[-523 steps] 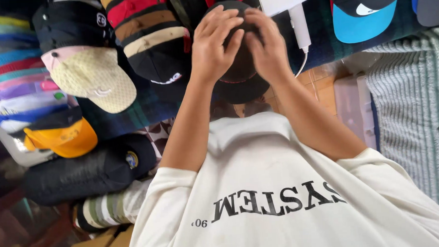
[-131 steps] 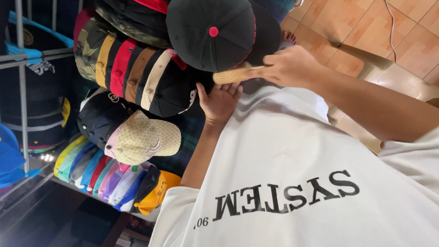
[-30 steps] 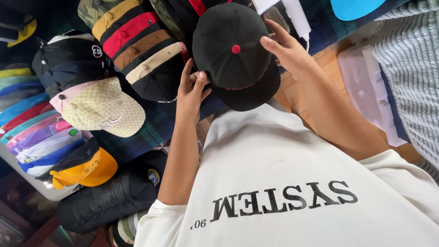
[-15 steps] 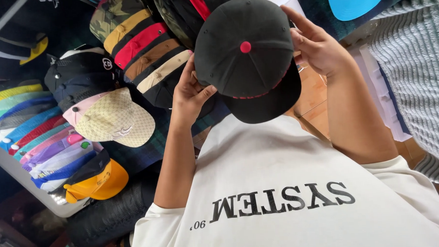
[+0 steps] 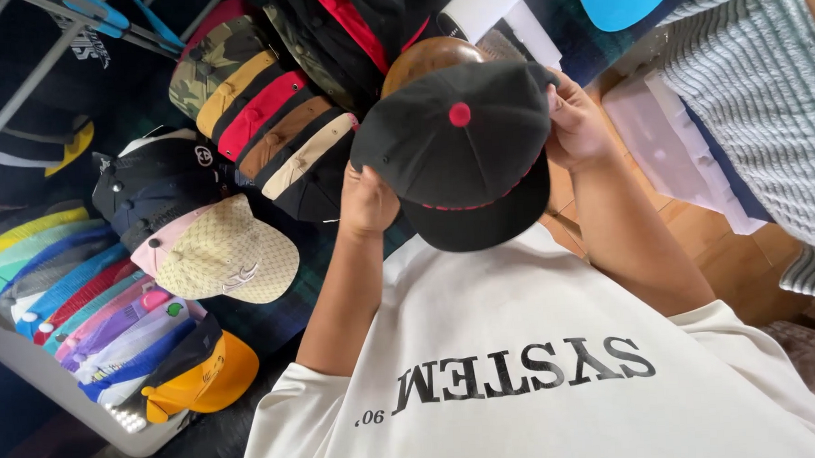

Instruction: Cleaning and organizing a collection of baseball caps using a brush and a hair dryer.

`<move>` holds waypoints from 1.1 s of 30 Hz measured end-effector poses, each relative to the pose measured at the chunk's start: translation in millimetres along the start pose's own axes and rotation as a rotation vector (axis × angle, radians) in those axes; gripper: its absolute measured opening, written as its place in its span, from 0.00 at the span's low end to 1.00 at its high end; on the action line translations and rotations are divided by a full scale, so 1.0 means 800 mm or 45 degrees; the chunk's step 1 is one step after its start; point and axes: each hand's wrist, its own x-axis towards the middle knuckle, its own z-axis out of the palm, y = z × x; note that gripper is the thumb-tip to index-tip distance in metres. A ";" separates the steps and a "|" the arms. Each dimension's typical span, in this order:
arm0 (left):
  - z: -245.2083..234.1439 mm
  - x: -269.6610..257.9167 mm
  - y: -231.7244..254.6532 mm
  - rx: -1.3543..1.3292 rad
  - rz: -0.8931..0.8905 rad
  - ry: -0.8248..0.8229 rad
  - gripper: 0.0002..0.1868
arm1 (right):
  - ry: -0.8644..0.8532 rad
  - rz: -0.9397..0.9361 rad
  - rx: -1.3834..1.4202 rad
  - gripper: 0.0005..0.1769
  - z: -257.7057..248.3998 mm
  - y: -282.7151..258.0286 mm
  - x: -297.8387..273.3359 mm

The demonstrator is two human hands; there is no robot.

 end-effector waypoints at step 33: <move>0.057 0.045 0.042 0.161 0.294 -0.379 0.25 | 0.126 -0.192 0.497 0.28 0.041 0.003 -0.051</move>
